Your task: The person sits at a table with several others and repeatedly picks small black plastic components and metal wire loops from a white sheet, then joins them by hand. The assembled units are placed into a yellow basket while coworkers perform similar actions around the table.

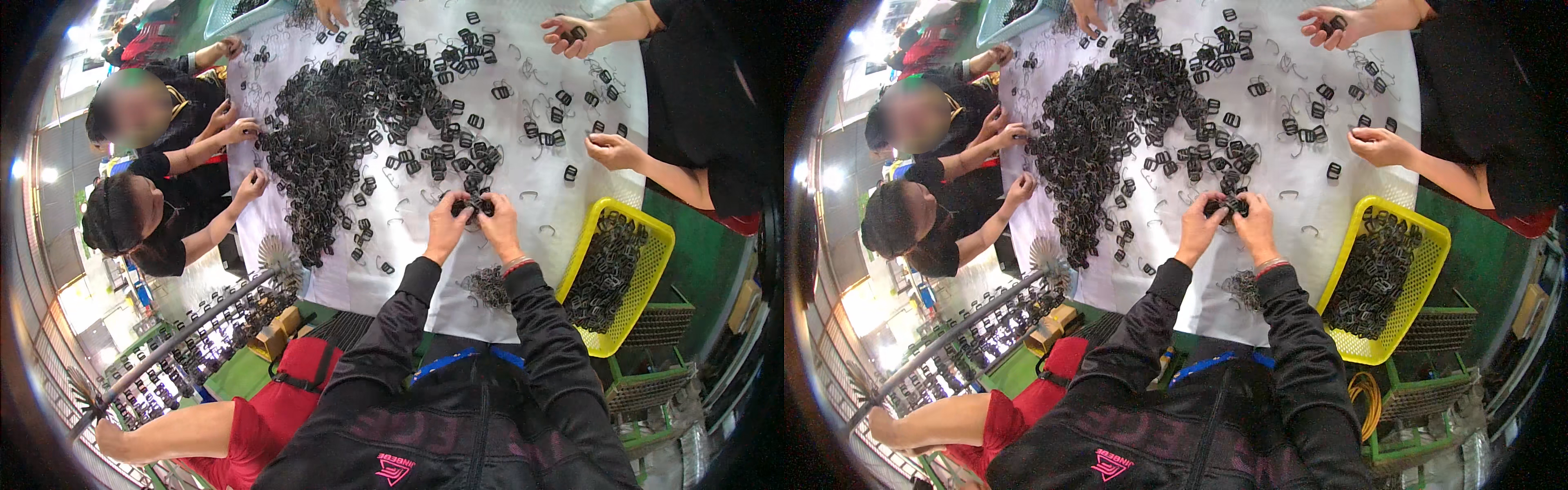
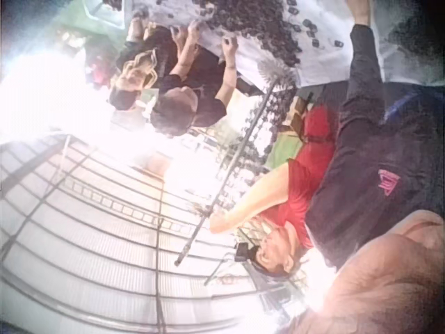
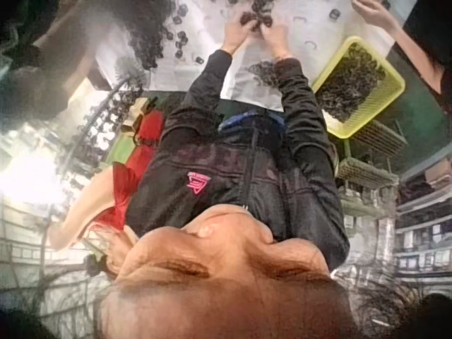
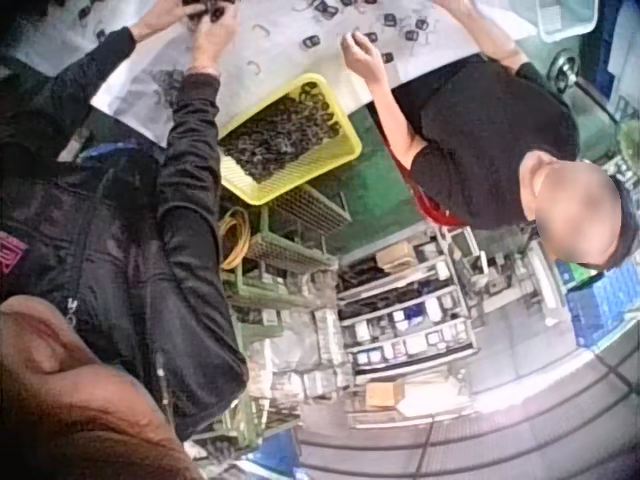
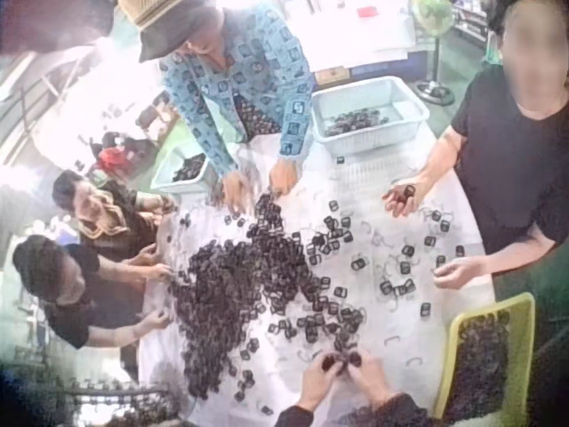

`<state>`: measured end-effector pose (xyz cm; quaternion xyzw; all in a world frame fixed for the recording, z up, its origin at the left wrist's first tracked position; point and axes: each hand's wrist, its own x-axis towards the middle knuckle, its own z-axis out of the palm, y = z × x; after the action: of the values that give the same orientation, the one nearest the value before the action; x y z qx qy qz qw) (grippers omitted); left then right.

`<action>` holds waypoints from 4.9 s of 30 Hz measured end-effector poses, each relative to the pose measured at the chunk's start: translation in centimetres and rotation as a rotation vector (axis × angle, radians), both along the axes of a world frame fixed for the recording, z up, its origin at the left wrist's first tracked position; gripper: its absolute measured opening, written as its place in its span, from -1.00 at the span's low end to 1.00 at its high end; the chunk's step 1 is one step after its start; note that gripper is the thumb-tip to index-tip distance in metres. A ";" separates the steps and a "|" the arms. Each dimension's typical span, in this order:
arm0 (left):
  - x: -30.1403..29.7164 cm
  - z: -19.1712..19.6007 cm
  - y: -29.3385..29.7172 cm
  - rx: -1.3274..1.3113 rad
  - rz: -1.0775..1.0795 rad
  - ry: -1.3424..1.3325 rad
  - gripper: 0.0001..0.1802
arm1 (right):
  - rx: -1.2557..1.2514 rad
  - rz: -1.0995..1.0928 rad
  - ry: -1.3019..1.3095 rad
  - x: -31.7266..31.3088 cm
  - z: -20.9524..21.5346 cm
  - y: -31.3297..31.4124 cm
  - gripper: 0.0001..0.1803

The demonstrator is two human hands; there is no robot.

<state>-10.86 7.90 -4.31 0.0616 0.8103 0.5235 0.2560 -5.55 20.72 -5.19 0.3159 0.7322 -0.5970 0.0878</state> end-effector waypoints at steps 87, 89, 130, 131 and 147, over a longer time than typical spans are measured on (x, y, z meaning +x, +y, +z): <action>7.0 -0.9 -8.6 -0.512 -0.224 -0.016 -0.79 | -0.107 -0.025 -0.016 3.3 3.3 2.5 -0.90; 5.8 0.5 -8.8 -0.131 -0.082 -0.336 -0.84 | -0.174 -0.072 0.082 3.7 3.8 2.9 -0.87; 0.0 1.0 -3.6 -0.678 -0.185 0.131 -0.65 | -0.678 -0.100 -0.247 5.1 4.2 2.9 -0.81; 0.0 1.4 -3.9 -0.577 -0.136 0.110 -0.67 | -0.537 -0.160 -0.246 4.6 2.9 2.5 -0.81; -1.6 3.2 -9.0 -0.220 0.023 -0.207 -0.71 | 0.014 0.035 -0.077 3.2 0.4 1.7 -0.75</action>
<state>-12.42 -1.12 -1.12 -0.0305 0.8328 0.4379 0.3372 -2.38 22.40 -4.77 0.3261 0.7378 -0.5779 0.1241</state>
